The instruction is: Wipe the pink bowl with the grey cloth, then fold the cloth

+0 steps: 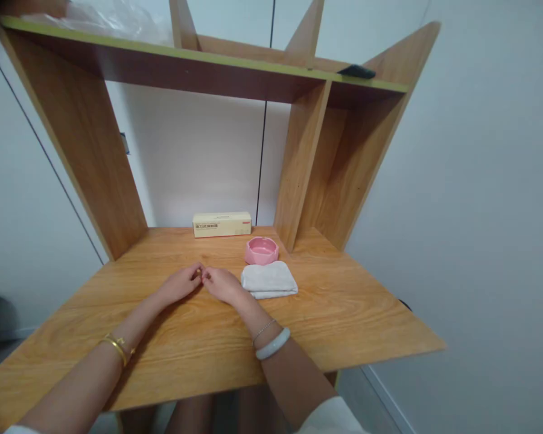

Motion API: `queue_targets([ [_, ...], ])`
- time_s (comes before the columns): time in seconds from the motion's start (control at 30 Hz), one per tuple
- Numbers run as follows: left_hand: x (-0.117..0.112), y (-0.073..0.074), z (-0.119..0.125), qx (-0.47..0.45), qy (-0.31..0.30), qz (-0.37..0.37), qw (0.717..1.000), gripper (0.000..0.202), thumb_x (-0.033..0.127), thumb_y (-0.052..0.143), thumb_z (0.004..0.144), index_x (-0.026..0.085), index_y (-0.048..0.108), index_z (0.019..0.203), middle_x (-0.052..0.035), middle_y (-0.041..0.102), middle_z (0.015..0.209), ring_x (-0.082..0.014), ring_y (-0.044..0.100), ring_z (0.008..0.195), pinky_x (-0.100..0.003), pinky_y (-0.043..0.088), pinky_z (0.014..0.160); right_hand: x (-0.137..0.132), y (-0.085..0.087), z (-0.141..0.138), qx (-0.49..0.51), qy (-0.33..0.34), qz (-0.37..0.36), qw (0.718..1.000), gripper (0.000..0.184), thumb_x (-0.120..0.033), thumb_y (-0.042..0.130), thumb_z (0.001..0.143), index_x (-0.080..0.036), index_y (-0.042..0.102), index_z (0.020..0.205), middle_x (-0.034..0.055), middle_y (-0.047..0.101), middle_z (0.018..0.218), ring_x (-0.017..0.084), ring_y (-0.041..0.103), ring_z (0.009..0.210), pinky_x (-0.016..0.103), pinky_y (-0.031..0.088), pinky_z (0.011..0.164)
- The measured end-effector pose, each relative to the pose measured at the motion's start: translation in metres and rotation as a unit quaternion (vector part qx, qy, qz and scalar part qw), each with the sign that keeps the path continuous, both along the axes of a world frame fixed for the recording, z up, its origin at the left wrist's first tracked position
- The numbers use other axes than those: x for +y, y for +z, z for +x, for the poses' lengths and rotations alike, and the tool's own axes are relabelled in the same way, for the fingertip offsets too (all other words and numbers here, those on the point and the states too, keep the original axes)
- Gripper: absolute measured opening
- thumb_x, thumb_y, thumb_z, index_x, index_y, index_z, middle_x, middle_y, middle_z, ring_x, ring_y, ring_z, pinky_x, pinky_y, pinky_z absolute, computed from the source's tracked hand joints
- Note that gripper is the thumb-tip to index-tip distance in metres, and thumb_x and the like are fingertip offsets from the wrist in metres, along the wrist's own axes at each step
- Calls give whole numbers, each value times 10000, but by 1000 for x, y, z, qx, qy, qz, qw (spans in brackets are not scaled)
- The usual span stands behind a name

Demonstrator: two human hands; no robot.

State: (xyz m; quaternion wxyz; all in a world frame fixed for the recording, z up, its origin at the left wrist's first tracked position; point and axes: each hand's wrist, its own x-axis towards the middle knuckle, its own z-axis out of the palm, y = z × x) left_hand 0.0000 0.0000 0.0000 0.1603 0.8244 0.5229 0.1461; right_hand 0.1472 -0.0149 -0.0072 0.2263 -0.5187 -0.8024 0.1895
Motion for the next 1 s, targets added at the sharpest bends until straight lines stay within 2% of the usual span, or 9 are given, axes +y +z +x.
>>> queue_targets([
  [0.37, 1, -2, -1, -1, -2, -2, 1000, 142, 217, 405, 841, 197, 529, 906, -32, 650, 794, -165, 593, 738, -244, 385, 638, 0, -1, -2, 5, -2, 1, 1000, 116, -170, 503, 825, -176, 611, 865, 22, 650, 808, 142, 563, 722, 220, 337, 613],
  [0.53, 0, -2, 0, -18, 1, -2, 1000, 140, 178, 412, 814, 201, 526, 891, -19, 647, 779, -156, 590, 731, -236, 386, 636, -9, 14, 4, -3, 9, 13, 1000, 146, -124, 508, 812, -158, 604, 915, 28, 639, 820, 135, 564, 740, 225, 373, 673],
  [0.63, -3, 2, 0, -6, 4, 4, 1000, 164, 156, 419, 782, 201, 530, 895, -9, 638, 755, -153, 578, 699, -236, 373, 614, -22, 27, 23, -49, -1, 55, 997, 176, -148, 533, 799, -141, 599, 962, 78, 626, 947, 169, 555, 900, 255, 379, 791],
  [0.7, -8, 8, 2, 1, -7, 13, 1000, 160, 169, 427, 768, 200, 539, 878, -5, 628, 738, -151, 564, 672, -238, 359, 598, -34, 35, 41, -106, -35, 62, 992, 223, -191, 572, 776, -134, 591, 990, 109, 601, 1018, 203, 529, 983, 288, 369, 841],
  [0.77, -17, 15, 7, -12, -47, 28, 998, 144, 185, 426, 765, 199, 547, 843, 1, 623, 738, -143, 552, 664, -235, 355, 600, -48, 41, 57, -177, -84, 53, 979, 331, -243, 629, 728, -132, 574, 1035, 127, 571, 1061, 238, 515, 1000, 323, 370, 845],
  [0.87, -35, 22, 24, -48, -158, 45, 985, 168, 139, 382, 753, 191, 541, 770, 14, 608, 708, -120, 535, 654, -216, 361, 611, -68, 45, 72, -250, -138, 64, 956, 469, -260, 656, 698, -137, 531, 1132, 146, 528, 1131, 283, 473, 1057, 362, 356, 863],
  [1.0, -61, 19, 47, -9, -297, 62, 953, 110, 112, 427, 698, 181, 509, 672, 22, 580, 643, -101, 506, 602, -202, 349, 574, -79, 41, 77, -295, -201, 52, 933, 594, -248, 636, 718, -148, 437, 1269, 167, 502, 1200, 314, 448, 1098, 394, 355, 861],
])
